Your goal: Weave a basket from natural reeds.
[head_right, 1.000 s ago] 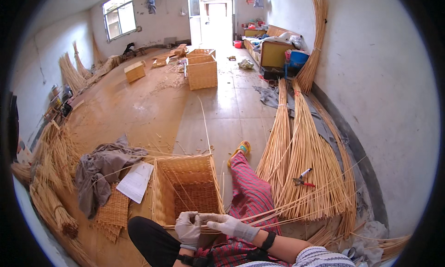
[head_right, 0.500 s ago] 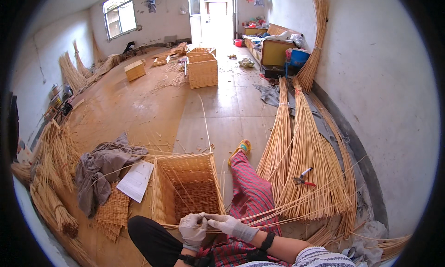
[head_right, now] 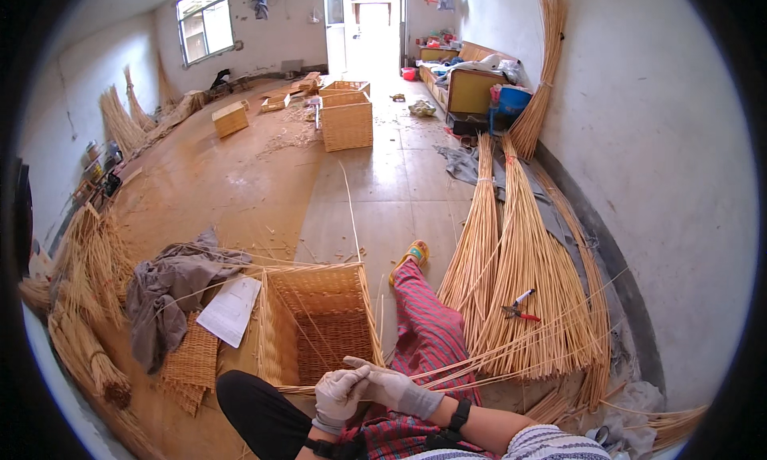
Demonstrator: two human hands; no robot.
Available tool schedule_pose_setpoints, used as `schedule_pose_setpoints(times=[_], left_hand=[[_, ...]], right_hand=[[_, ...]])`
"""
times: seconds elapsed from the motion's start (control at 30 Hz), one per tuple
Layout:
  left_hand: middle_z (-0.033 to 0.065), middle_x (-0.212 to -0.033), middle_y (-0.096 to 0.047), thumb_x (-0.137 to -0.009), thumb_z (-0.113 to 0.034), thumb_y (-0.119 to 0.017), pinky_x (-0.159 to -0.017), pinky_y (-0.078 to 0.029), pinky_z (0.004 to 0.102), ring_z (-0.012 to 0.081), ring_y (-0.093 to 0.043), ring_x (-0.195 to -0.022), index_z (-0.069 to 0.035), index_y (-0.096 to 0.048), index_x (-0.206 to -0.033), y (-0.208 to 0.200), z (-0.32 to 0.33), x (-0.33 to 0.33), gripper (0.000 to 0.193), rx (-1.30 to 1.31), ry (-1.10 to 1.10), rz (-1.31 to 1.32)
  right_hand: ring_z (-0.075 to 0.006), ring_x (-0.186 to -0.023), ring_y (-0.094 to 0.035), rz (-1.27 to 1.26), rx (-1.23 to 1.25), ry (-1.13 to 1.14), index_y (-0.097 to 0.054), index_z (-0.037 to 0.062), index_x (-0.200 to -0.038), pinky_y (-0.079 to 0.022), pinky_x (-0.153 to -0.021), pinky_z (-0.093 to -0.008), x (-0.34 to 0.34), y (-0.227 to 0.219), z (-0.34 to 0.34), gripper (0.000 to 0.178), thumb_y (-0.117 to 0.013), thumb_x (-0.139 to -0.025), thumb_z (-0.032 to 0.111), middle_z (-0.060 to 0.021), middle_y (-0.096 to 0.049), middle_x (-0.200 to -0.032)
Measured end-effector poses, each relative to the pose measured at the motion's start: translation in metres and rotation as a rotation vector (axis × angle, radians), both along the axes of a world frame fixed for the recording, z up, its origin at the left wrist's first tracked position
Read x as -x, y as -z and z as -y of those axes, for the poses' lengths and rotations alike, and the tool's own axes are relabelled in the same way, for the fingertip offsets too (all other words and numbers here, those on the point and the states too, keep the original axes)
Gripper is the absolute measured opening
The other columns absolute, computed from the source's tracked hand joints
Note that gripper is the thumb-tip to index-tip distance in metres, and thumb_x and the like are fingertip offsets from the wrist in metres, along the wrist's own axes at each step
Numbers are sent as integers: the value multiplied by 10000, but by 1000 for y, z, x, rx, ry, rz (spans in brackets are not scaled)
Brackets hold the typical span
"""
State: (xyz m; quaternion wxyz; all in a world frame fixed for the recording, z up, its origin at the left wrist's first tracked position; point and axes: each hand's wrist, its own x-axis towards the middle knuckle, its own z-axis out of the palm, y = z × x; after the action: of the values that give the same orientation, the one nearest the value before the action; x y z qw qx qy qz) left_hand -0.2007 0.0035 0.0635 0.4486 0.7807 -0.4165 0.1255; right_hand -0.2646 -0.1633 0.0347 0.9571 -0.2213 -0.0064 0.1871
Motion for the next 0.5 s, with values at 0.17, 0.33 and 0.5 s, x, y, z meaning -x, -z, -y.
schedule_pose_setpoints(times=[0.17,0.33,0.5], left_hand=[[8,-884,-736,-867,-188,-789,-686,-511,402,238,-702,-772,-172,-760,-1025,-2,-1,0,162,-26,-76,52],[32,-829,-709,-820,-162,-799,-694,-519,426,265,-689,-746,-152,-726,-927,-2,-7,-4,129,-40,-161,51],[58,-824,-692,-837,-160,-796,-730,-547,434,260,-685,-741,-95,-726,-918,4,-16,-12,126,10,-401,-86]], right_hand=[[-334,-1515,-390,-118,-140,-12,-281,60,-1643,-241,-1286,-538,4,-3,-11,636,-478,-1095,318,-175,-411,-1622],[-297,-1551,-343,-487,-122,-52,-257,57,-1652,-211,-1313,-494,4,-8,-19,614,-445,-1121,301,-150,-371,-1655],[-237,-1481,-450,-329,72,-114,-384,29,-1576,-315,-1287,-409,-6,-22,-14,485,-379,-1151,262,-118,-457,-1596]])
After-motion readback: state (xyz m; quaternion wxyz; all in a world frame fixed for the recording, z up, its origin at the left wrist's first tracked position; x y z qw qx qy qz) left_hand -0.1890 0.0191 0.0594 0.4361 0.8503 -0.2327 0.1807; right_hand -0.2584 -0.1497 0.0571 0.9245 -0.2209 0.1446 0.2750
